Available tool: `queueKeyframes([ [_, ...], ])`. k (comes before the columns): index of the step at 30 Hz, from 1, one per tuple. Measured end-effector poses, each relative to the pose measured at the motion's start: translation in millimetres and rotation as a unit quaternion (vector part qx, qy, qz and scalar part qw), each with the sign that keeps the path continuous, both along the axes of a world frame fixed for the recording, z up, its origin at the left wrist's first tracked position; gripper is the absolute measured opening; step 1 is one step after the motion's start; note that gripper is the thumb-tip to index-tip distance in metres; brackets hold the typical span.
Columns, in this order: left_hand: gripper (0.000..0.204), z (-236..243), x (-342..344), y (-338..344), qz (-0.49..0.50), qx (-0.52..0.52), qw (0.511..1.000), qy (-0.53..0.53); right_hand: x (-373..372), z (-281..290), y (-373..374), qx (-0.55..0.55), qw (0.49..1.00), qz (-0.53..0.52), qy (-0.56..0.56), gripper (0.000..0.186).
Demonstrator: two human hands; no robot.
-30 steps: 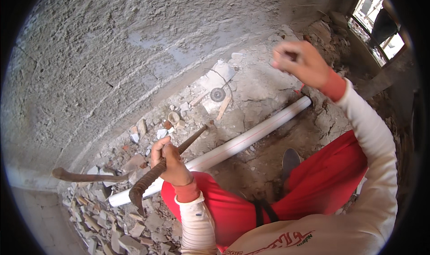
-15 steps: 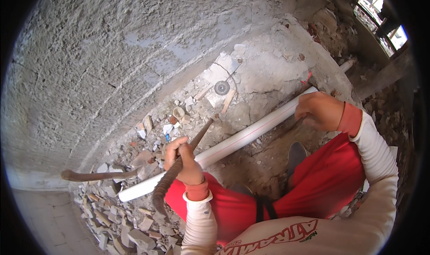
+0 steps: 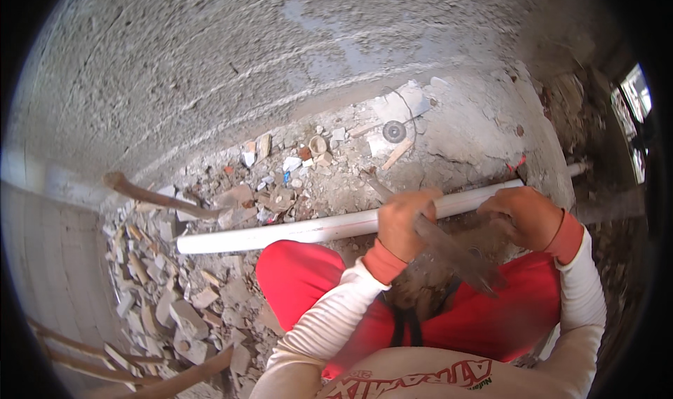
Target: The person uses a pry bar and their hands to clear debris away from a white PVC pipe in a dirt trench, then fits a small circular piece onto the pipe.
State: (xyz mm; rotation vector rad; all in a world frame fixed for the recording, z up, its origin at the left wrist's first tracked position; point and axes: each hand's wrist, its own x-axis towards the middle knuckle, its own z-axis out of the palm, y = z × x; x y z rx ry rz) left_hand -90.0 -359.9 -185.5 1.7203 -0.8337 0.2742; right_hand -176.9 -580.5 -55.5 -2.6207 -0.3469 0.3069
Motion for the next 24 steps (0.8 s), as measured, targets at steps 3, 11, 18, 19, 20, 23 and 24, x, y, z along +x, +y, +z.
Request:
queueKeyframes([
  [3,0.035,-4.8,-23.1,1.8,-0.075,0.059,0.995,-0.040,3.6,5.7,4.0,0.006,1.000,-0.006,0.010,0.027],
  [11,0.039,-36.4,-53.0,-7.5,-0.166,0.131,0.973,-0.094,6.4,16.9,11.0,0.011,0.999,-0.026,0.042,0.031],
  [18,0.040,-36.8,-52.1,-8.8,-0.150,0.143,0.975,-0.085,10.8,14.5,9.8,0.005,0.999,-0.025,0.043,0.032],
  [19,0.039,-35.9,-50.7,-8.4,-0.148,0.140,0.975,-0.084,11.5,14.1,9.9,0.005,0.999,-0.024,0.044,0.032],
  [20,0.039,-35.0,-49.6,-8.1,-0.145,0.137,0.976,-0.083,12.0,13.4,9.8,0.004,0.999,-0.022,0.045,0.032],
  [23,0.039,-29.9,-46.8,-6.4,-0.141,0.129,0.979,-0.072,14.5,13.7,12.0,0.007,0.998,-0.022,0.054,0.032],
  [24,0.040,-29.3,-46.0,-6.0,-0.135,0.124,0.980,-0.072,15.4,14.7,13.2,0.009,0.998,-0.022,0.057,0.032],
])
